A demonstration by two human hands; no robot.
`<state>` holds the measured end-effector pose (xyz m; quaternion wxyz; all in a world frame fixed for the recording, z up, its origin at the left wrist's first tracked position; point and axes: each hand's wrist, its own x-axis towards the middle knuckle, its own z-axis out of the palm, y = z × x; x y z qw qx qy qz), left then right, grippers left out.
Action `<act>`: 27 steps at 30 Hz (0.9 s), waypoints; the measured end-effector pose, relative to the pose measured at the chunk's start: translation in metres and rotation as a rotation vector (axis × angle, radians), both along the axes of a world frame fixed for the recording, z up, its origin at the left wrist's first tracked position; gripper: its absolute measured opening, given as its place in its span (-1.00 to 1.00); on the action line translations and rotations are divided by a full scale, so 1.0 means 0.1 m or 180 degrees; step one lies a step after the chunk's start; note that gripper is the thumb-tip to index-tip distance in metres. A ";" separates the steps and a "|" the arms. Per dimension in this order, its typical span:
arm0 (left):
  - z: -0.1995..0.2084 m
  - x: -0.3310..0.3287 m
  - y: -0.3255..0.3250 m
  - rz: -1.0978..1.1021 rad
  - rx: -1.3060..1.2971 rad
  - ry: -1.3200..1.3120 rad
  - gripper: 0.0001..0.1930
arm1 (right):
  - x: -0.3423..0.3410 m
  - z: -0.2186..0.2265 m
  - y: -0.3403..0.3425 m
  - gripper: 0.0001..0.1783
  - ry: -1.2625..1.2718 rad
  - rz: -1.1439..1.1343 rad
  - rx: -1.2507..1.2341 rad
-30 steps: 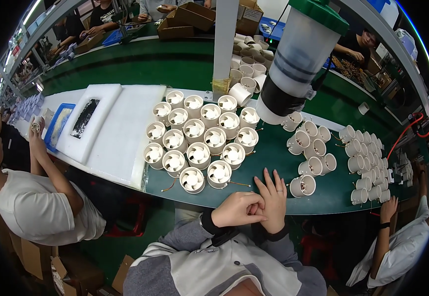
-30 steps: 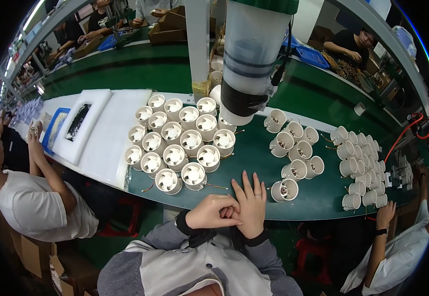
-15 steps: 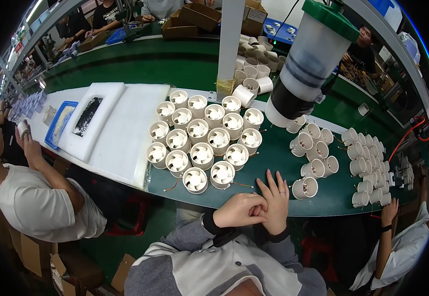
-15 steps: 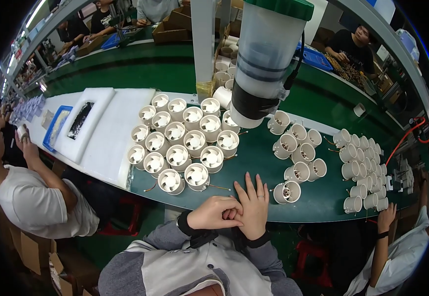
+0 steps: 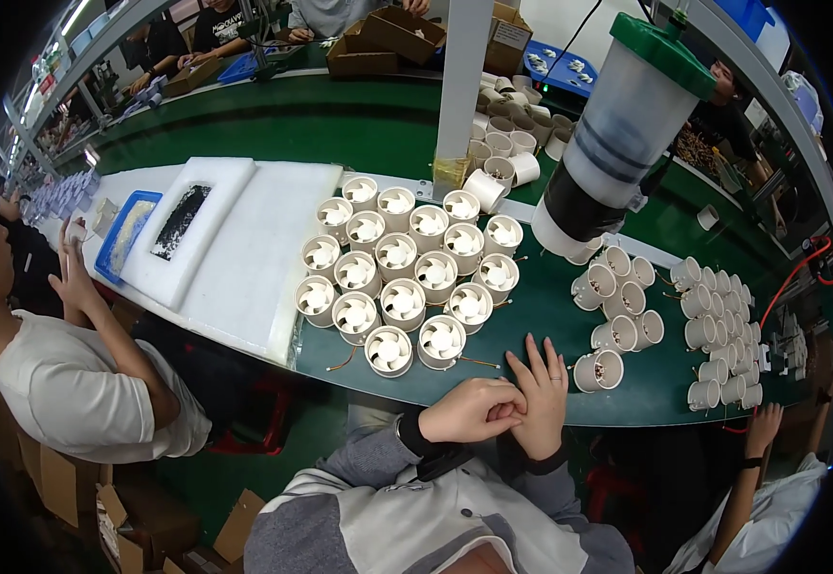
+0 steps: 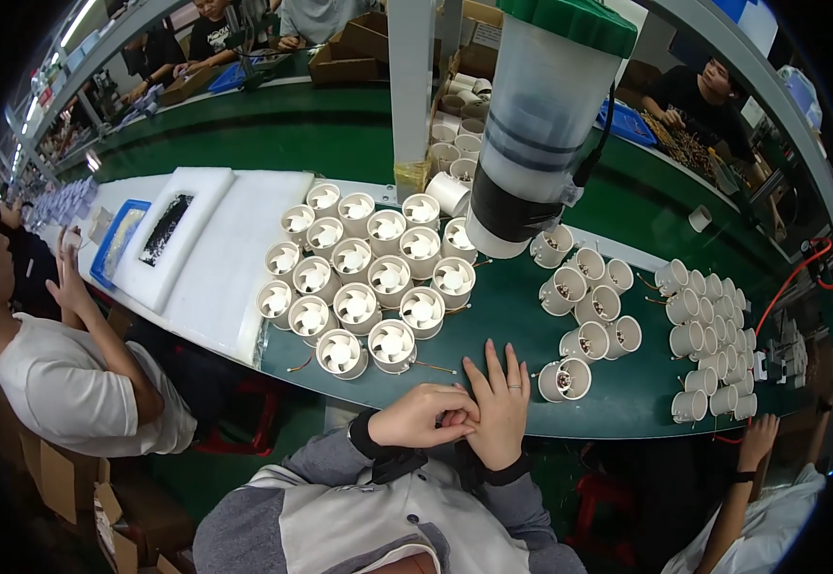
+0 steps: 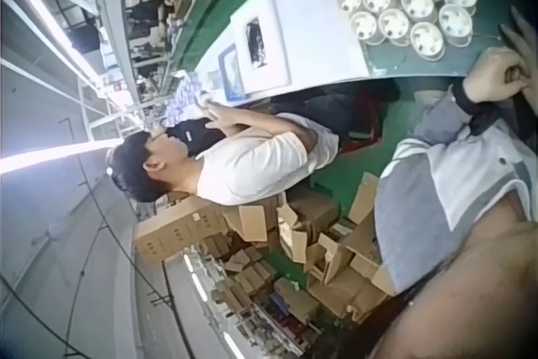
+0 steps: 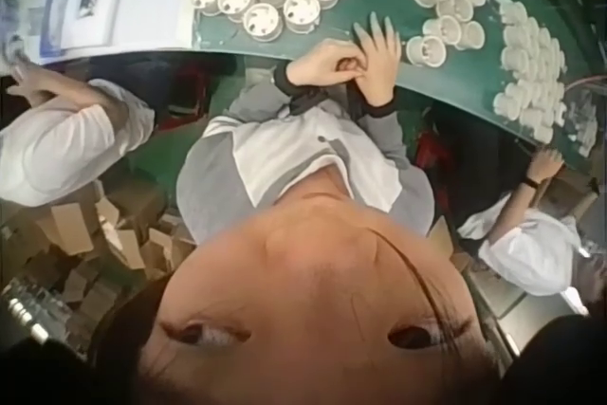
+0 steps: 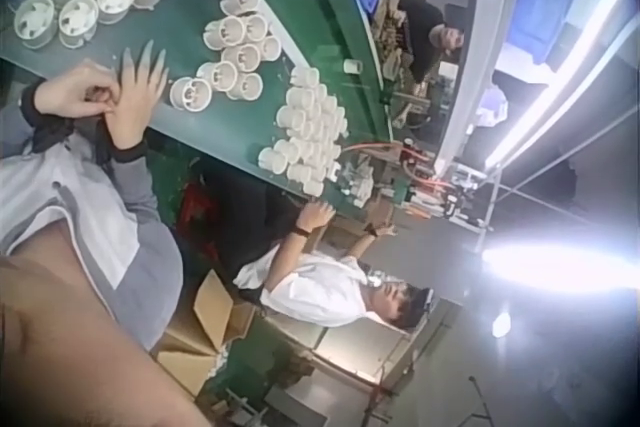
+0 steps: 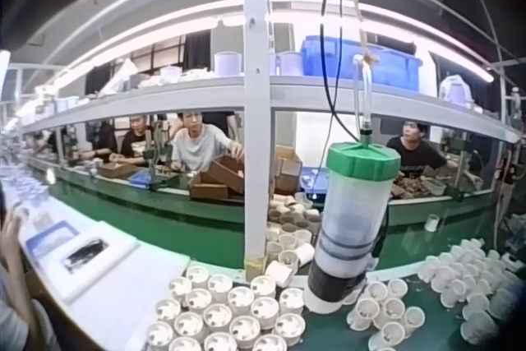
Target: Assemble small white electronic components into round plastic cups on a factory production line.
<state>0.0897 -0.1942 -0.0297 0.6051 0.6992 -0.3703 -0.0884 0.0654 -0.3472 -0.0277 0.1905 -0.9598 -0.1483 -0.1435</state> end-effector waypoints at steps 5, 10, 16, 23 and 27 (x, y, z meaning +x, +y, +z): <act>-0.01 0.02 -0.01 -0.0012 -0.0081 -0.0047 -0.85 | 0.01 0.00 0.01 -0.55 -0.0045 -0.0042 -0.0005; -0.04 0.01 0.00 -0.0011 -0.0055 -0.0009 -0.85 | 0.00 0.00 0.03 -0.57 -0.0075 -0.0089 -0.0007; -0.06 0.01 -0.01 -0.0040 -0.0059 -0.0002 -0.84 | 0.01 -0.01 0.02 -0.57 -0.0071 -0.0080 -0.0034; -0.05 0.01 -0.01 -0.0023 -0.0062 -0.0039 -0.83 | 0.00 0.02 0.02 -0.56 -0.0062 -0.0056 -0.0033; -0.08 0.01 -0.01 0.0005 -0.0079 -0.0112 -0.82 | 0.00 0.02 0.03 -0.55 -0.0050 -0.0064 -0.0027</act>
